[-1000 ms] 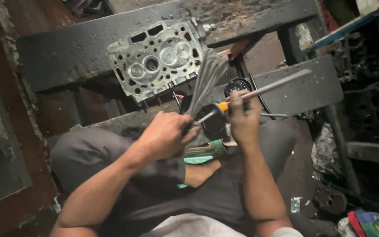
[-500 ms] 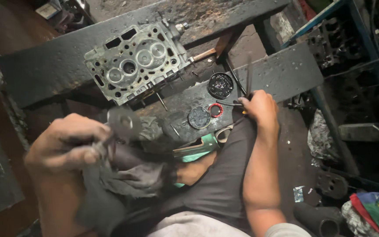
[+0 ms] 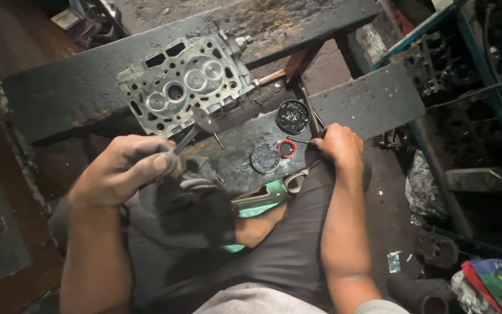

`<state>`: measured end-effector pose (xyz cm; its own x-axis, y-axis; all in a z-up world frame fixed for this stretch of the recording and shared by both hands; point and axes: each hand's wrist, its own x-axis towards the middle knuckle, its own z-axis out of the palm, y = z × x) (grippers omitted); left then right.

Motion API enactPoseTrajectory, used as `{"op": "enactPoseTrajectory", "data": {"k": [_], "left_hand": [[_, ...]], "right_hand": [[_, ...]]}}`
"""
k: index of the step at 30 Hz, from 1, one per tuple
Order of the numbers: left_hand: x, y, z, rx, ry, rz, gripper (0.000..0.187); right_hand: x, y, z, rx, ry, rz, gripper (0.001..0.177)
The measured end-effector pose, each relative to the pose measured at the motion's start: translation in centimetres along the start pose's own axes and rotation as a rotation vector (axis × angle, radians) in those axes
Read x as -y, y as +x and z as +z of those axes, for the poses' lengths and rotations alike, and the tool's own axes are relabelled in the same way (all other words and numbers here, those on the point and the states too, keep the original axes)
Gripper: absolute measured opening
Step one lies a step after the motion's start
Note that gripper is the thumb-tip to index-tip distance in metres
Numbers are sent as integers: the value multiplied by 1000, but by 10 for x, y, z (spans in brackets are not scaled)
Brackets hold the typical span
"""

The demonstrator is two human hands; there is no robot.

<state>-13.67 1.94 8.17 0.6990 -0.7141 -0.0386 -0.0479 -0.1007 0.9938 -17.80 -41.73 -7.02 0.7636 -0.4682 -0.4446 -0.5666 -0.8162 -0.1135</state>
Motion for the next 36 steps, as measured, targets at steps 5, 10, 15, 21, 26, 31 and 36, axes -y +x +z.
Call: {"op": "enactPoseTrajectory", "data": {"k": [5,10,15,21,26,31,36], "left_hand": [[-6,6,8,-39,-84,-32,30],[-8,11,14,-30,-71,20,31],[-5,20,21,13,-21,179,30],[6,25,37,-63,-368,286,34],[19,13,20,-383,-639,453,35],[9,0,3,-590,-341,565,22],[-9,9,17,-367,832,559,46]], "right_hand": [[1,-2,-1,-1,-14,-10,46],[1,-11,-4,-111,44,-5,51],[36,-43,-8,-309,345,-443,38],[115,-118,14,52,775,-1338,67],[118,-124,15,595,606,-1281,45],[88,-103,-18,543,985,-1474,14],[99,-127,-21,422,1671,-1448,20]]}}
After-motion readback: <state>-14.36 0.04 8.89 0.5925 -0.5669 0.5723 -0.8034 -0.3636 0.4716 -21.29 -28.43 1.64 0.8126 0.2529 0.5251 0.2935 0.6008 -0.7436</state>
